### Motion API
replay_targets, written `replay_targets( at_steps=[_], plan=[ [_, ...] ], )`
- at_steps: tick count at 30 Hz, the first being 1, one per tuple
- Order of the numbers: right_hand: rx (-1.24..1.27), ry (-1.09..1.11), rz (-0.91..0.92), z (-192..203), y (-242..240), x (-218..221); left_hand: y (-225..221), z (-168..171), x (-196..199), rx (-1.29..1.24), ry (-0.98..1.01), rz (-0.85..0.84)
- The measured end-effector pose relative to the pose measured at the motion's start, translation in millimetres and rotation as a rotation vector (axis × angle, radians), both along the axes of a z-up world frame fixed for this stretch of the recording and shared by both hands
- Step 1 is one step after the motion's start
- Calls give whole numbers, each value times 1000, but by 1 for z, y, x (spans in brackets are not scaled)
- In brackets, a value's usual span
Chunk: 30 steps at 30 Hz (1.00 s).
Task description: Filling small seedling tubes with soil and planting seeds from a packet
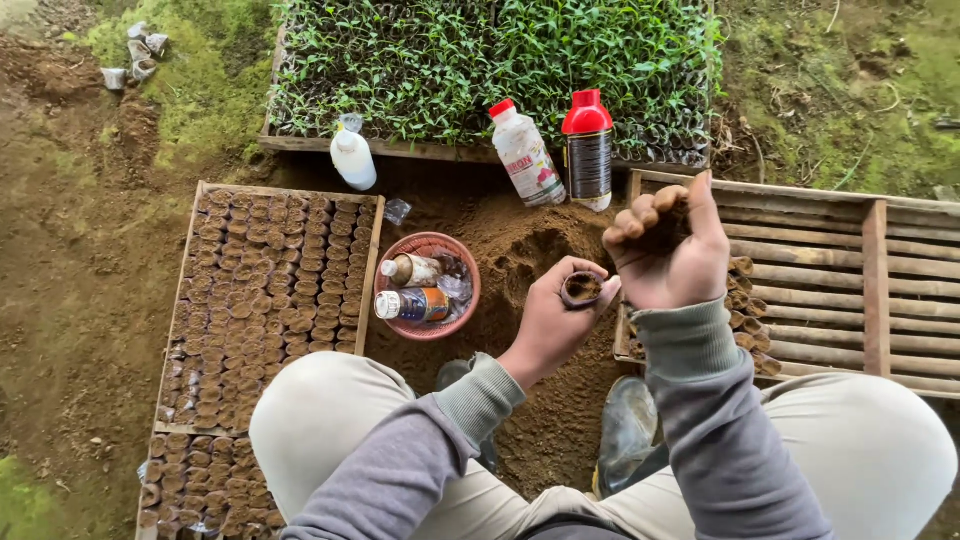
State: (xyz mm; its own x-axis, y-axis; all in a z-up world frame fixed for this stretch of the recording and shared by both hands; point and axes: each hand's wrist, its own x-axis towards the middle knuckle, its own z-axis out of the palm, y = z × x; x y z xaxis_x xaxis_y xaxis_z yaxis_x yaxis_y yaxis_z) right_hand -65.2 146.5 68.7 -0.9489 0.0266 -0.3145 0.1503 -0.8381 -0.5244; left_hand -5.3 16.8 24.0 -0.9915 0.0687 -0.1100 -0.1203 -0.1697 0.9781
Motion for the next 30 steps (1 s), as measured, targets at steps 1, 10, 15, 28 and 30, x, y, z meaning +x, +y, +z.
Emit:
replay_targets(
  at_steps=[1, 10, 15, 28, 30],
  plan=[
    [1, 1, -1, 5, -5, 3, 1, -3, 1, 1, 1, -1],
    [270, 140, 1, 11, -27, 26, 7, -15, 7, -19, 36, -4],
    [362, 236, -18, 6, -29, 32, 9, -19, 10, -17, 49, 27],
    [396, 282, -47, 9, -38, 39, 6, -14, 16, -57, 111, 9],
    [421, 308, -56, 8, -38, 40, 5, -14, 17, -35, 131, -10]
  ],
)
